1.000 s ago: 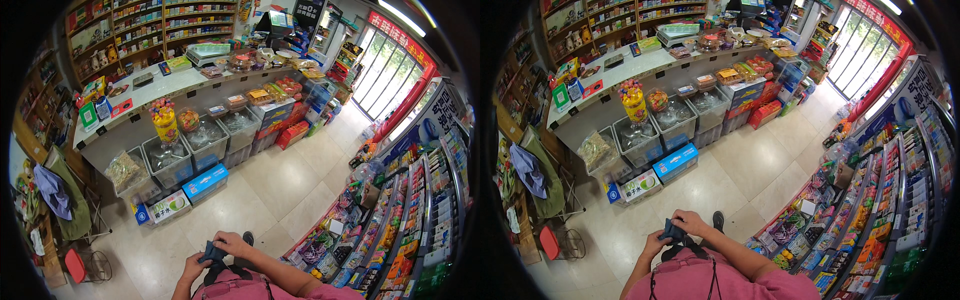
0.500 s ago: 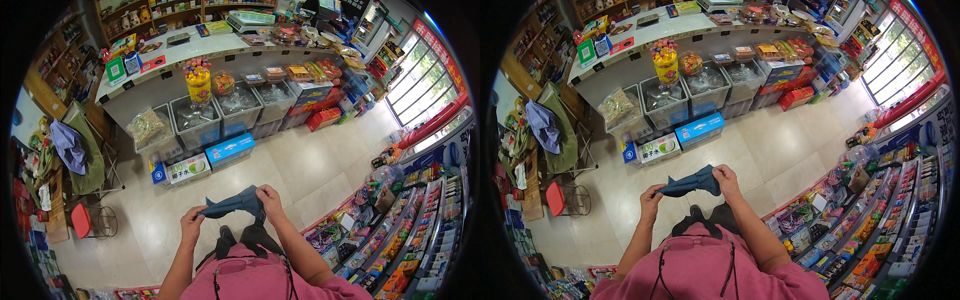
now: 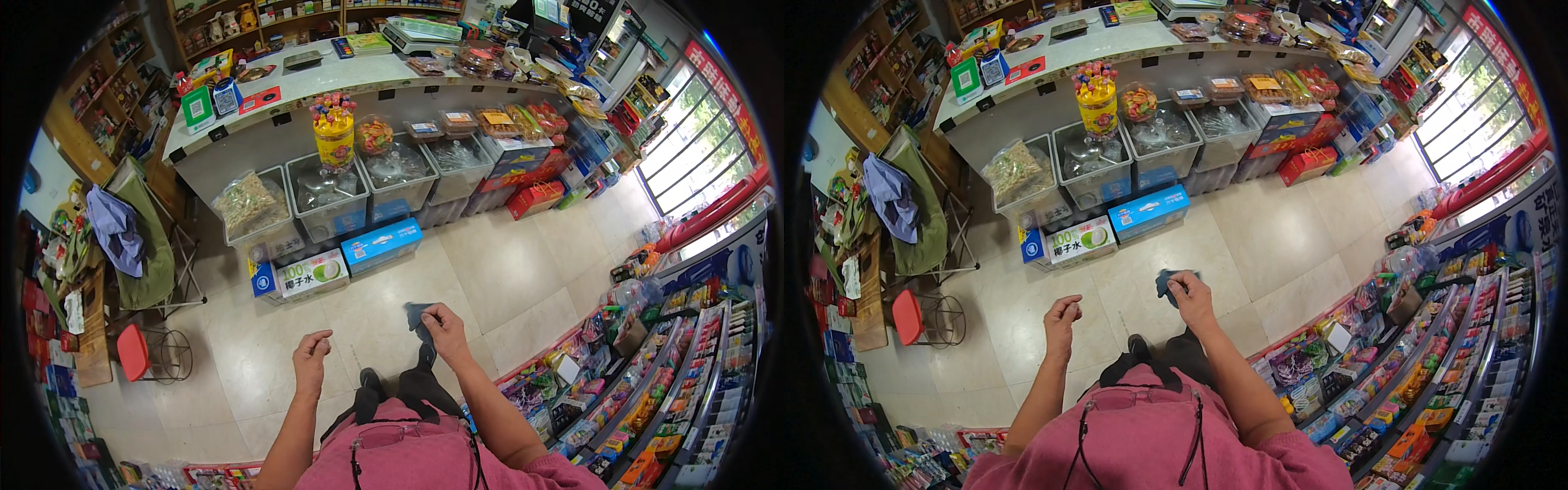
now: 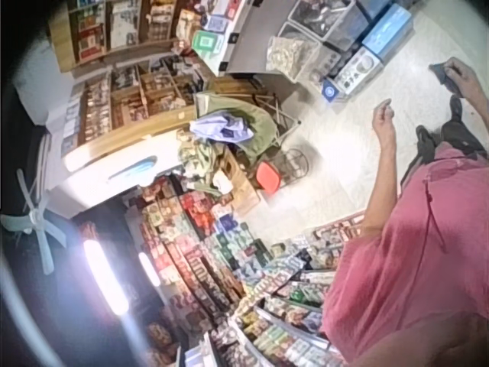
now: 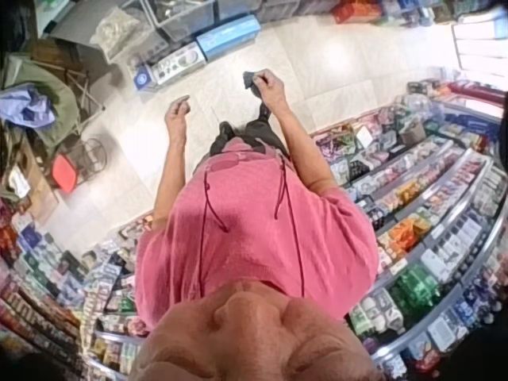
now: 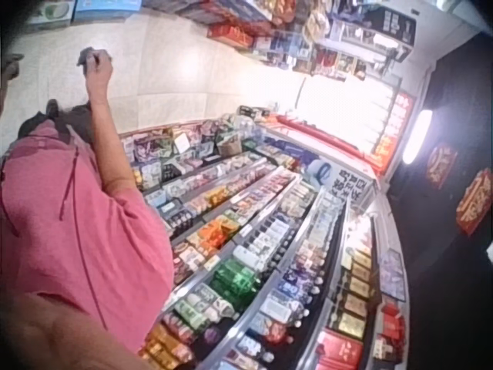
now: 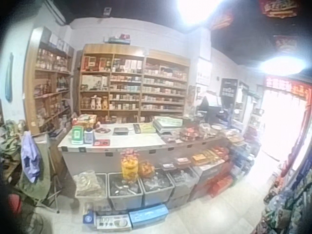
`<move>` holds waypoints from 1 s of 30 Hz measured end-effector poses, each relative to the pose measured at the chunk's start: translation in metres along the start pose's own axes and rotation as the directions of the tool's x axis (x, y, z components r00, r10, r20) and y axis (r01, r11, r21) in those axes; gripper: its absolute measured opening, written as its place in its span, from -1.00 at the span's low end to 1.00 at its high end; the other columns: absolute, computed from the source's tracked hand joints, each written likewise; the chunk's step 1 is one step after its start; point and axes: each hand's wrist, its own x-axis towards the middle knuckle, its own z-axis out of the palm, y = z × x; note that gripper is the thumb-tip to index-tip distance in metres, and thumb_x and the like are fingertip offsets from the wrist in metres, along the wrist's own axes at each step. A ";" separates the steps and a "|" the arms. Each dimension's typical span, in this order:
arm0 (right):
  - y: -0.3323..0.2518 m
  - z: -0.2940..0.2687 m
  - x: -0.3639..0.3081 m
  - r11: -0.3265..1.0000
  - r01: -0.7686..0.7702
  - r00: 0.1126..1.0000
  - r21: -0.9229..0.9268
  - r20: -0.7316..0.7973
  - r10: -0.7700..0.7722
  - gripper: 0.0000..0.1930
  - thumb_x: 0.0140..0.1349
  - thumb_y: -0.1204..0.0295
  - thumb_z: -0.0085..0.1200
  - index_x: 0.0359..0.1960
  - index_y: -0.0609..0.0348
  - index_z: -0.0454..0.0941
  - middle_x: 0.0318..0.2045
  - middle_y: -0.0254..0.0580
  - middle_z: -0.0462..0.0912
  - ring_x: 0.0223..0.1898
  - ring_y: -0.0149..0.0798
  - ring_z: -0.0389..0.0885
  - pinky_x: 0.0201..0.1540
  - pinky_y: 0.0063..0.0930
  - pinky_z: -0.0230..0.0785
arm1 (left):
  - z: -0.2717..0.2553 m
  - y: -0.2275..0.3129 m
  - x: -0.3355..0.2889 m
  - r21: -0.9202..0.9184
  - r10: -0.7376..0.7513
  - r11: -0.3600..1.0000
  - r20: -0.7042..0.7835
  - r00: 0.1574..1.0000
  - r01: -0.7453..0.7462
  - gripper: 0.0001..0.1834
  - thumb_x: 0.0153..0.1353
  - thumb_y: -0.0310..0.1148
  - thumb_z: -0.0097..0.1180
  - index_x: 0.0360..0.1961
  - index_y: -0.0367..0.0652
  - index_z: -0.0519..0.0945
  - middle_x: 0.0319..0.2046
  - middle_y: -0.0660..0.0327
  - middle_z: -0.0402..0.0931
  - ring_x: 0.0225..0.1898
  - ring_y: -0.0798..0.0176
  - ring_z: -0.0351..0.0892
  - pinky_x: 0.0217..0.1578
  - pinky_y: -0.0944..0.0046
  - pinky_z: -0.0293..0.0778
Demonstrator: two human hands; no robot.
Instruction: The person wipes the front edge and top surface of a retail counter with a blue cloth, moving items such as a candy display and packaged snacks aside to reach the surface. The person then wipes the counter around a calculator and other items.
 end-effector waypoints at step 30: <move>0.059 -0.027 -0.019 0.900 -0.222 0.930 0.375 -0.197 0.311 -0.86 0.28 0.41 0.04 -0.32 0.25 0.54 -0.46 -0.41 0.49 -0.37 -0.50 0.40 -0.26 -0.61 0.27 | 0.033 -0.015 -0.015 -0.421 -0.130 0.900 -0.012 0.991 0.113 -0.73 0.40 -0.31 0.01 -0.17 -0.31 0.63 -0.24 0.23 0.63 -0.19 0.35 0.57 -0.11 0.36 0.45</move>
